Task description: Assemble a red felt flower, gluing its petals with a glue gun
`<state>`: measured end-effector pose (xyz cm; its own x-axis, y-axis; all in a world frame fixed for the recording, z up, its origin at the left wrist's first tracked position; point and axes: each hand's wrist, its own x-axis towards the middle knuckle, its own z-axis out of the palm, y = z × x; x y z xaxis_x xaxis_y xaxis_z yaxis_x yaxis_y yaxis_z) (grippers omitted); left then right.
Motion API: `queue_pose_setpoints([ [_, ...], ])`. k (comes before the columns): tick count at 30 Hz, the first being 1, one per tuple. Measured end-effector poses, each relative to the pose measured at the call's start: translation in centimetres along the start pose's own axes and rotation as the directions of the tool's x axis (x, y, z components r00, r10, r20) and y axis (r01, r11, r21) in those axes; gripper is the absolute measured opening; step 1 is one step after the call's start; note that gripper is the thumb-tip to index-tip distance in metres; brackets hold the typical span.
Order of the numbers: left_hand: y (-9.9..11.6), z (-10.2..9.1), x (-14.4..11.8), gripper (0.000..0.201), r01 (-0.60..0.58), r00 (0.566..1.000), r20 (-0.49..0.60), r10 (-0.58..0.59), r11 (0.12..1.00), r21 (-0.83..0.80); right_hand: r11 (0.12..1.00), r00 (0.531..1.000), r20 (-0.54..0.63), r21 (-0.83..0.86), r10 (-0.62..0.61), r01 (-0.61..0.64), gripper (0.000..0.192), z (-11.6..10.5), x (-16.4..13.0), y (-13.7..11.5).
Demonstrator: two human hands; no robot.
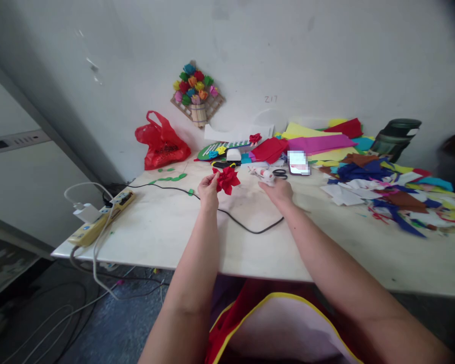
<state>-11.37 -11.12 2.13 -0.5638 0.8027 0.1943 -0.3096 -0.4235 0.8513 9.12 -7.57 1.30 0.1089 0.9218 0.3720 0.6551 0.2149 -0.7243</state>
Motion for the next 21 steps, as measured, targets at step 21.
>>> queue_pose_setpoints([
  [21, -0.2, 0.3, -0.5, 0.040, -0.036, 0.999, 0.006, 0.036, 0.998, 0.056, 0.728, 0.915, 0.279, 0.685, -0.291, 0.023, 0.032, -1.6, -1.4, -2.2],
])
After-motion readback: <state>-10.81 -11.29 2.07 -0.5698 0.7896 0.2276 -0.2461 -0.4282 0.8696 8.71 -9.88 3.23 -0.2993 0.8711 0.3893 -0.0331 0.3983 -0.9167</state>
